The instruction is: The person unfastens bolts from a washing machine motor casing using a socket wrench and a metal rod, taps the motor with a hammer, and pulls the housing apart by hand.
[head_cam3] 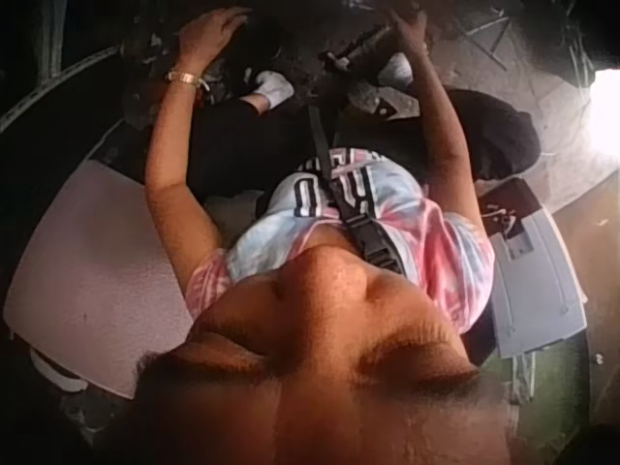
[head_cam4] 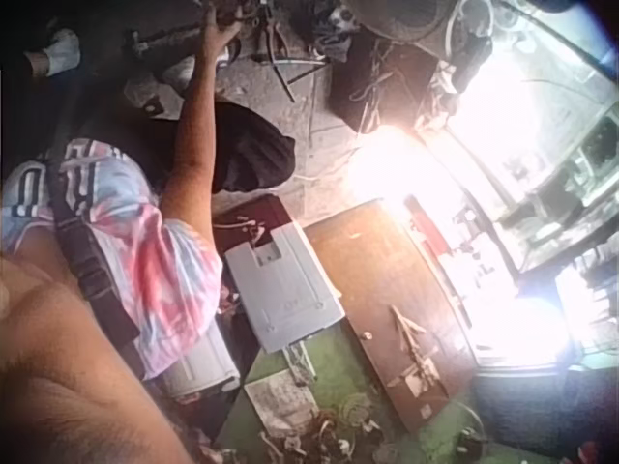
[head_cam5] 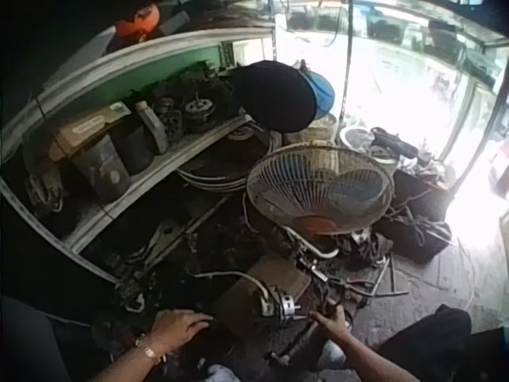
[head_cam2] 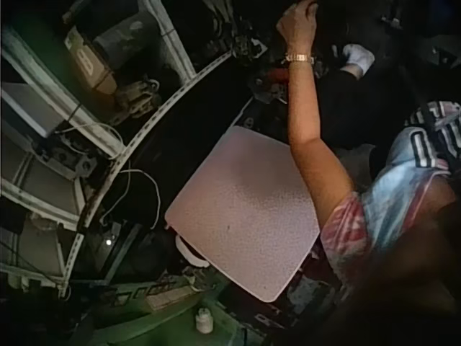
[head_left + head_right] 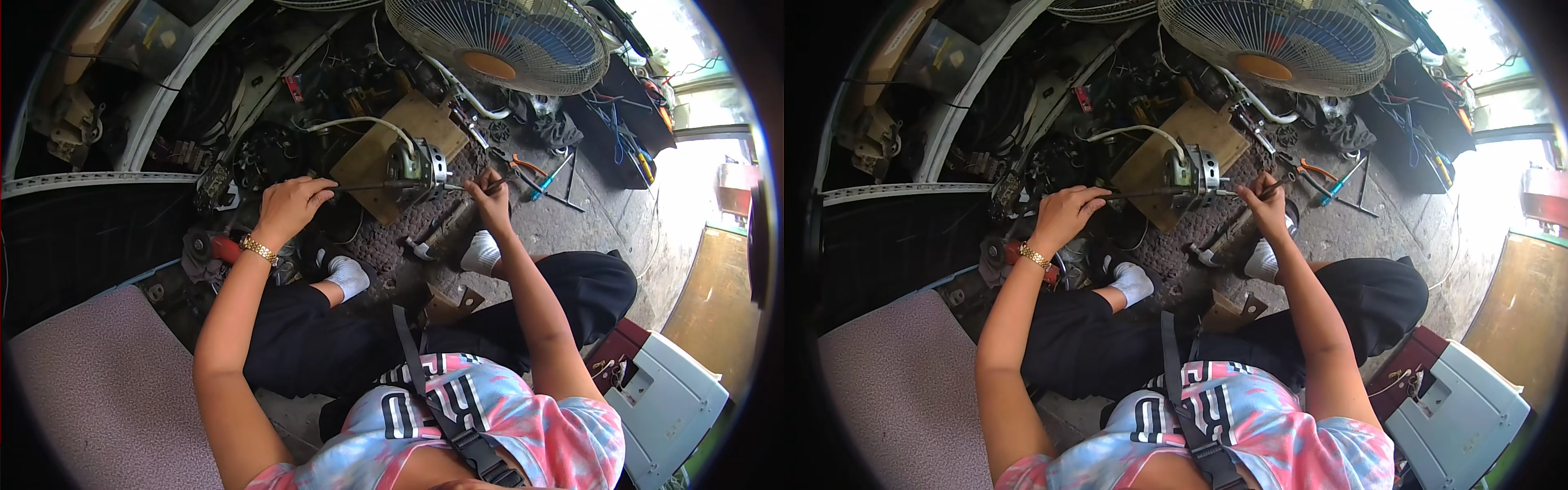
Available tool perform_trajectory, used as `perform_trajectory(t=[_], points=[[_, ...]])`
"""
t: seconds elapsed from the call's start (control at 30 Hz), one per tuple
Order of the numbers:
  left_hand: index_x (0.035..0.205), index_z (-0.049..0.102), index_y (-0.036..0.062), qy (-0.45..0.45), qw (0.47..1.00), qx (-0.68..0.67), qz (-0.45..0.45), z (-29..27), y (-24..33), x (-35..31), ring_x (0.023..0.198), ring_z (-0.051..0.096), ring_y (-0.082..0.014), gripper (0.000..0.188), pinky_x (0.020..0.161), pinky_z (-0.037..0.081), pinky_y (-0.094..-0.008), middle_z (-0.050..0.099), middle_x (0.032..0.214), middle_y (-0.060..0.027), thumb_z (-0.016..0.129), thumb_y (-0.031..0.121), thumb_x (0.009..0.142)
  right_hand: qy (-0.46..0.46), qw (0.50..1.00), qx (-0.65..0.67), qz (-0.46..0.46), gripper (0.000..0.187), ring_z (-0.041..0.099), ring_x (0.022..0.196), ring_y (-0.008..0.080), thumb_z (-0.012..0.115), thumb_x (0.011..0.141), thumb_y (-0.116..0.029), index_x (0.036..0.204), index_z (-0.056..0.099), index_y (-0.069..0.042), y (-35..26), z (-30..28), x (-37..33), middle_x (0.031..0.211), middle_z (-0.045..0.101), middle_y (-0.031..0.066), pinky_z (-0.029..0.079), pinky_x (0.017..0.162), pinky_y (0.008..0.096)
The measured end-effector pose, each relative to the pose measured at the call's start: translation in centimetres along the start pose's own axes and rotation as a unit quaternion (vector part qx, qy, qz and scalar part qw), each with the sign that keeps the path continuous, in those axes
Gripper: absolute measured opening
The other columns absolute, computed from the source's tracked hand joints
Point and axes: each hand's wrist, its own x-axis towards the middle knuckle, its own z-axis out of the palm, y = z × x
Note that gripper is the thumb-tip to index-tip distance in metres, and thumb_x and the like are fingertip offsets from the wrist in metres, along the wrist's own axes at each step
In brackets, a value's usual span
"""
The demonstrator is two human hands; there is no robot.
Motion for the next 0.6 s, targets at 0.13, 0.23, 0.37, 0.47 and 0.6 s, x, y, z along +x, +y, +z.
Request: perform_trajectory(t=[0.13, 0.23, 0.37, 0.47, 0.6], points=[[0.100, 0.069, 0.0194, 0.009, 0.999, 0.033, 0.013, -0.2, 1.2, 0.4, 0.072, 0.063, -0.0247, 0.023, 0.061, 0.049, -0.0354, 0.064, 0.078, -0.0028, 0.059, 0.033, 0.085, 0.001, 1.000, -0.008, 0.003, 0.037, 0.035, 0.057, 0.0039, 0.072, 0.076, -0.009, 0.066, 0.036, -0.010, 0.8, 0.4, 0.2, 0.059, 0.039, -0.0057, 0.030, 0.050, 0.0222], [0.100, 0.069, 0.0193, 0.016, 0.998, 0.056, 0.025, -0.8, 2.0, 0.4, 0.069, 0.063, -0.0249, 0.023, 0.058, 0.049, -0.0357, 0.064, 0.076, -0.0032, 0.059, 0.034, 0.084, 0.006, 0.999, -0.029, -0.021, 0.038, 0.036, 0.057, 0.0039, 0.072, 0.076, -0.008, 0.066, 0.035, -0.010, 0.0, 1.0, 0.4, 0.060, 0.041, -0.0052, 0.030, 0.050, 0.0224], [0.099, 0.069, 0.0193, 0.019, 0.995, 0.095, 0.022, -1.7, 3.4, 0.2, 0.067, 0.063, -0.0254, 0.024, 0.058, 0.049, -0.0359, 0.064, 0.076, -0.0042, 0.059, 0.035, 0.084, 0.005, 1.000, 0.011, -0.019, 0.039, 0.036, 0.057, 0.0037, 0.071, 0.076, -0.006, 0.067, 0.034, -0.011, 0.2, 1.2, 0.4, 0.060, 0.041, -0.0053, 0.030, 0.051, 0.0221], [0.099, 0.069, 0.0188, 0.002, 0.994, 0.107, 0.023, -2.0, 3.3, 0.3, 0.067, 0.063, -0.0270, 0.024, 0.058, 0.049, -0.0368, 0.066, 0.078, -0.0049, 0.058, 0.034, 0.085, -0.020, 0.999, 0.033, -0.007, 0.040, 0.035, 0.057, 0.0039, 0.071, 0.077, -0.005, 0.067, 0.033, -0.011, 0.3, 1.0, 0.7, 0.060, 0.039, -0.0058, 0.030, 0.051, 0.0223], [0.100, 0.068, 0.0171, -0.048, 0.995, 0.090, 0.001, -2.0, 1.7, 0.8, 0.072, 0.064, -0.0287, 0.023, 0.062, 0.049, -0.0387, 0.067, 0.082, -0.0060, 0.056, 0.032, 0.086, -0.057, 0.996, 0.009, -0.067, 0.040, 0.035, 0.056, 0.0057, 0.070, 0.078, -0.004, 0.066, 0.032, -0.010, 0.1, 1.8, 1.0, 0.060, 0.038, -0.0051, 0.029, 0.051, 0.0236]])
